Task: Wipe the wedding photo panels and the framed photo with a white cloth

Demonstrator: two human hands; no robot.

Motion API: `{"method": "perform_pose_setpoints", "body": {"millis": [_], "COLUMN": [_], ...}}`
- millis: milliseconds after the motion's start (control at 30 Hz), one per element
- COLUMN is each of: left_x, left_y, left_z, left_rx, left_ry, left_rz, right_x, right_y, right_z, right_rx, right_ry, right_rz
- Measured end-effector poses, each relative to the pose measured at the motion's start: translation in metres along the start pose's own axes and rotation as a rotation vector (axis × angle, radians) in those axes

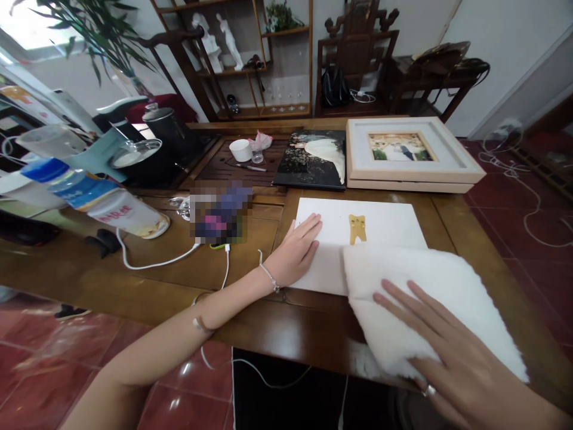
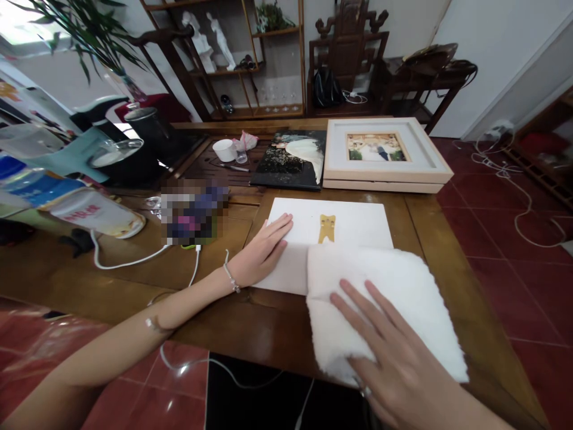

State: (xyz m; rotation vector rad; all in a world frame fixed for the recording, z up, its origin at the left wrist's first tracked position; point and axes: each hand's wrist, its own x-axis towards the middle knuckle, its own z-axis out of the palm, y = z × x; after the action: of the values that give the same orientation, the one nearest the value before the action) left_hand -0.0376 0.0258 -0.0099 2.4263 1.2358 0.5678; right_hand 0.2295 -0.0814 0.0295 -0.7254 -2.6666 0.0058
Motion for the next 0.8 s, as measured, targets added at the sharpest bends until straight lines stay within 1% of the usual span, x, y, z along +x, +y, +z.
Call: {"method": "perform_pose_setpoints", "body": {"millis": [33, 100, 200, 267, 367, 467, 533, 567, 633, 700, 733, 800], "left_x": [0.000, 0.000, 0.000, 0.000, 0.000, 0.000, 0.000, 0.000, 0.000, 0.000, 0.000, -0.001], "left_y": [0.000, 0.000, 0.000, 0.001, 0.001, 0.000, -0.001, -0.001, -0.001, -0.001, -0.002, -0.002], "left_z": [0.000, 0.000, 0.000, -0.001, -0.001, -0.001, 0.000, 0.000, 0.000, 0.000, 0.000, -0.001], "left_rx": [-0.001, 0.004, 0.018, 0.023, 0.020, 0.014, 0.012, 0.011, 0.010, 0.006, 0.003, -0.002], "left_ry": [0.004, 0.004, -0.011, -0.014, -0.012, -0.010, -0.006, -0.003, 0.000, -0.004, -0.009, -0.018], "left_rz": [0.001, -0.001, -0.006, -0.009, -0.014, -0.011, -0.004, 0.000, 0.005, 0.008, 0.009, 0.017], "right_x": [0.001, 0.004, 0.014, 0.026, 0.053, 0.077, 0.085, 0.086, 0.081, 0.071, 0.065, 0.053], "right_y": [-0.001, 0.006, 0.037, 0.060, 0.089, 0.102, 0.101, 0.097, 0.082, 0.060, 0.047, 0.022], "right_z": [-0.001, 0.001, 0.006, 0.009, 0.010, 0.011, 0.015, 0.018, 0.024, 0.030, 0.031, 0.031], "right_rx": [0.007, 0.008, -0.029, -0.074, -0.083, -0.031, -0.022, -0.032, -0.063, -0.060, -0.041, 0.013], "right_ry": [-0.010, -0.010, 0.009, 0.031, 0.028, 0.003, 0.019, 0.031, 0.053, 0.036, 0.020, 0.002], "right_rz": [-0.027, -0.043, 0.007, 0.048, 0.164, 0.366, 0.426, 0.406, 0.279, 0.127, 0.071, 0.013]}}
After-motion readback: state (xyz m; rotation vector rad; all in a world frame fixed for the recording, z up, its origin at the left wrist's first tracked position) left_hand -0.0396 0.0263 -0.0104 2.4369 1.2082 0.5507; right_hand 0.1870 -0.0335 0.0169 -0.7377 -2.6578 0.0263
